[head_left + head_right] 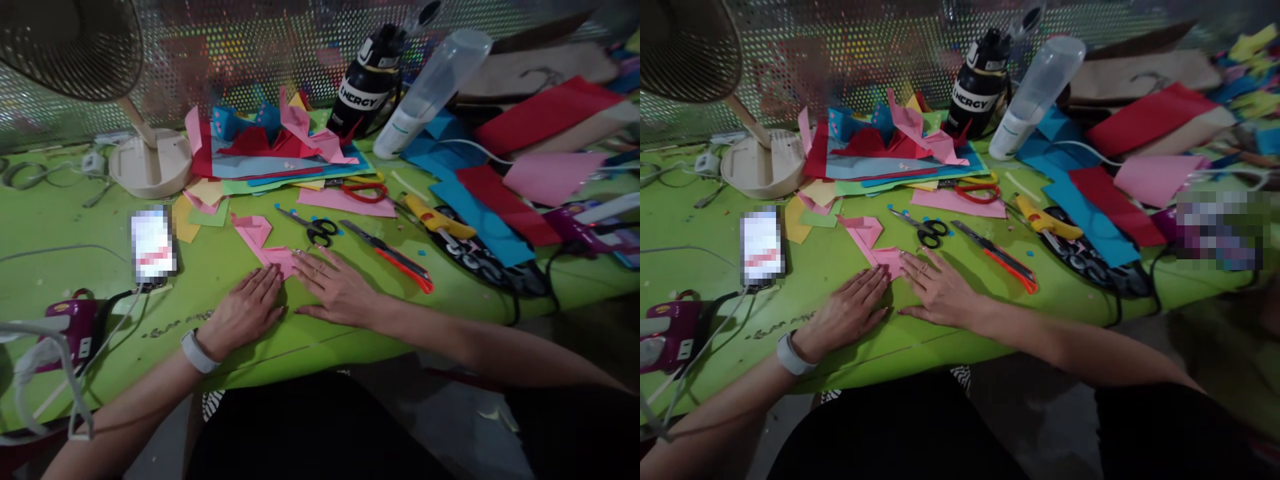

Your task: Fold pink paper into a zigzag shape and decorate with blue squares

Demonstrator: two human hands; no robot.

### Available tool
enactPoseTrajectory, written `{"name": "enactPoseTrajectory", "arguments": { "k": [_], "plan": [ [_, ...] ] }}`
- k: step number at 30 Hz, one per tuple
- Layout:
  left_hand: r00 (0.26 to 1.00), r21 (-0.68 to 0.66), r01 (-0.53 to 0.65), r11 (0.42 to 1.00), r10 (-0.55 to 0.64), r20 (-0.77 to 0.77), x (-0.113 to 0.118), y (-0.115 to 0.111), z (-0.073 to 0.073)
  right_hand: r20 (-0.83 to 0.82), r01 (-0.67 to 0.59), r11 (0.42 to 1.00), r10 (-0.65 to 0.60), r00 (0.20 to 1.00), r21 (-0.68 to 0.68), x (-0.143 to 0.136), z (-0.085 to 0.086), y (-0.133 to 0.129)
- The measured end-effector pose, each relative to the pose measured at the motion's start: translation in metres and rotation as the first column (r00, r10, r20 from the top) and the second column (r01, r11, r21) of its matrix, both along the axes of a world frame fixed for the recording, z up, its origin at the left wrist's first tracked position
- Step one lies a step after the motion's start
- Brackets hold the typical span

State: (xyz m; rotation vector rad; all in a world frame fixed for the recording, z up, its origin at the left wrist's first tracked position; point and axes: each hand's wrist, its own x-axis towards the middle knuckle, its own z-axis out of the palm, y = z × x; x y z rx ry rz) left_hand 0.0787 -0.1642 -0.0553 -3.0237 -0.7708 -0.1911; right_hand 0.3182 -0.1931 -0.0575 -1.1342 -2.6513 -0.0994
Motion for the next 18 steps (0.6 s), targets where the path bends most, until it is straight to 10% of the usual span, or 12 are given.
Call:
{"name": "enactPoseTrajectory", "arguments": {
  "k": [9, 13, 18],
  "plan": [
    [0.999, -0.047, -0.03, 0.998, 0.03, -0.016, 0.005, -0.003, 0.0, -0.129, 0.183, 0.977, -0.196, 0.972, -0.107, 0.002, 0.013, 0.001],
    [0.998, -0.046, -0.049, 0.998, 0.047, -0.042, 0.009, -0.004, 0.0, -0.122, 0.333, 0.801, -0.444, 0.888, -0.497, -0.005, 0.028, 0.021],
    [0.996, -0.022, -0.072, 0.997, 0.071, -0.05, 0.012, -0.004, 0.002, -0.039, 0.261, 0.61, -0.434, 0.9, -0.748, -0.014, 0.037, 0.044]
  ]
}}
